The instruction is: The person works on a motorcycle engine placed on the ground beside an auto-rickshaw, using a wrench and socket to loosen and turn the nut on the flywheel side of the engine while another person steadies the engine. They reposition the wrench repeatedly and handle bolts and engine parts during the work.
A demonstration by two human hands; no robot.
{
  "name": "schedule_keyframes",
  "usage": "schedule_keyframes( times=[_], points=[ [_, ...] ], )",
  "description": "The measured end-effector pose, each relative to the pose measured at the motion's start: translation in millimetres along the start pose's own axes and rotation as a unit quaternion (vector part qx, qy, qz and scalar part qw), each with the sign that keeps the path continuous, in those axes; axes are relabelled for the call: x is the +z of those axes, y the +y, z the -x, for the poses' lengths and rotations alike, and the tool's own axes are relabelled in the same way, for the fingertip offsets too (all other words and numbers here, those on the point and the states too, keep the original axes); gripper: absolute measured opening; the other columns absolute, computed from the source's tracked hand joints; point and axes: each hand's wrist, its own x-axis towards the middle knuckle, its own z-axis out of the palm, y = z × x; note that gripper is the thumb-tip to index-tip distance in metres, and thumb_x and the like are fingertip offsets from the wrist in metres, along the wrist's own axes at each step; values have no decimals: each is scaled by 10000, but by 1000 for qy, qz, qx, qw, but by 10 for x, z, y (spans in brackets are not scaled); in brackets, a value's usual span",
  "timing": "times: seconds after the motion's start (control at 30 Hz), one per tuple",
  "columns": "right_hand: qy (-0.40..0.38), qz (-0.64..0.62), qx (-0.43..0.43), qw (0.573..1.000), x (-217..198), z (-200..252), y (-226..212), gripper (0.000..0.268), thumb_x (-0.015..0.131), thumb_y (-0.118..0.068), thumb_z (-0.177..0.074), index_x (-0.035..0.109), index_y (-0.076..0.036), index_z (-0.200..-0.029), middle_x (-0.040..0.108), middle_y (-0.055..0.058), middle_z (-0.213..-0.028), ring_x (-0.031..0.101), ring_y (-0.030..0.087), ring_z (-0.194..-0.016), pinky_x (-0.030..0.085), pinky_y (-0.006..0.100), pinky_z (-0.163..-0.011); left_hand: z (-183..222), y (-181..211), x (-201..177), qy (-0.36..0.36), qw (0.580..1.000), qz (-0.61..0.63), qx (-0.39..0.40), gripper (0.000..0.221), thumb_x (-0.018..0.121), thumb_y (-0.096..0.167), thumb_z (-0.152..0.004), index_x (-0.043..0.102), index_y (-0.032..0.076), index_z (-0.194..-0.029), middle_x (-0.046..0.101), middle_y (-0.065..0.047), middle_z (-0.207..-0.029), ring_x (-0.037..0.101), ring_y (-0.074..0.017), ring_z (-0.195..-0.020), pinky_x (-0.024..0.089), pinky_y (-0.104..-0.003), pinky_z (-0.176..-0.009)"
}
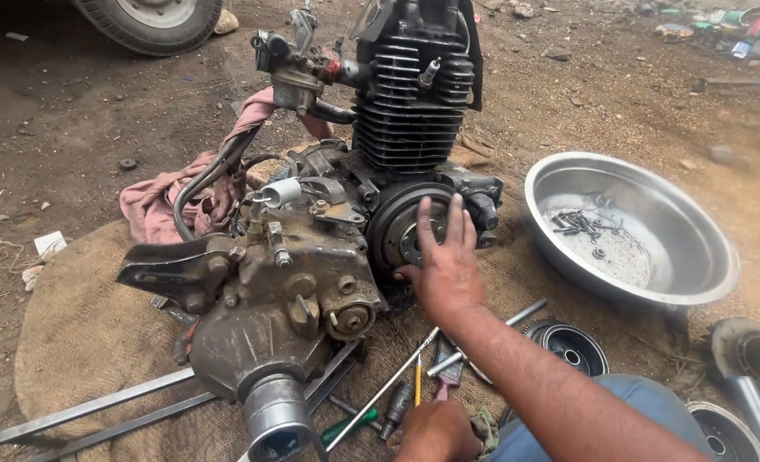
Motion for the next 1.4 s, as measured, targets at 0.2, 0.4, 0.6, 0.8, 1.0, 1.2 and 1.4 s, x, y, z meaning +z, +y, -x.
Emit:
schedule_keyframes(
  times=[0.2, 0.4, 0.6, 0.8, 1.0, 1.2, 1.4],
  points=[
    [52, 105, -166, 979, -22, -21, 150, 1118, 866, -359, -748, 151, -229, -1598, 47, 344, -1600, 140, 495, -1494, 443, 483, -1105, -22, -12, 30, 14, 1000, 3, -1, 468, 721, 360, -840, 735, 51, -1192, 684, -193, -1281, 660, -352, -1205, 502, -460, -1060],
    [27, 52, -127, 990, -84, 30, 161, 1162, 904, -353, -704, 169, -262, -1599, 62, 300, -1611, 151, 470, -1498, 399, 490, -1151, 68, -27, -15, 29, 999, -6, 15, 500, 720, 408, -822, 750, 55, -1175, 708, -186, -1258, 680, -343, -1176, 522, -451, -1025],
    [32, -62, -166, 984, -284, 186, 536, 1096, 912, -326, -699, 286, -259, -1597, 230, 221, -1624, 323, 409, -1441, 370, 492, -1155, 6, -20, -56, 19, 1000, -5, 9, 507, 724, 412, -839, 717, 55, -1199, 707, -155, -1261, 688, -308, -1170, 534, -446, -1016],
    [-66, -216, 2, 974, 81, 504, 1287, 627, 814, -379, -785, 656, -113, -1331, 731, 135, -1262, 730, 256, -1119, 564, 386, -964, 122, 21, -245, 87, 991, 97, 26, 492, 741, 459, -836, 749, 57, -1119, 729, -164, -1134, 695, -338, -1090, 537, -465, -970],
    [-227, -315, 98, 917, 674, 528, 1463, 476, 749, -388, -863, 756, -65, -1213, 827, 109, -1061, 760, 183, -954, 583, 344, -882, -395, -50, -54, 265, 905, 326, 61, 418, 752, 401, -811, 726, 75, -1070, 753, -184, -975, 736, -342, -942, 582, -457, -856],
    [-352, -352, 45, 866, 681, 407, 1352, 397, 706, -335, -912, 756, -61, -1194, 828, 79, -1004, 755, 155, -929, 596, 312, -877, -1073, -321, 307, 350, 860, 368, 55, 655, 893, 330, -717, 610, 103, -1263, 703, -205, -1082, 737, -341, -974, 593, -432, -844],
    [-393, -362, 11, 845, 723, 379, 1410, 423, 749, -267, -859, 720, -105, -1248, 809, 76, -1066, 762, 158, -975, 600, 299, -910, -1248, -411, 432, 280, 851, 435, 92, 687, 849, 295, -694, 570, 100, -1291, 775, -130, -1049, 805, -219, -1002, 628, -347, -872]
  ],
)
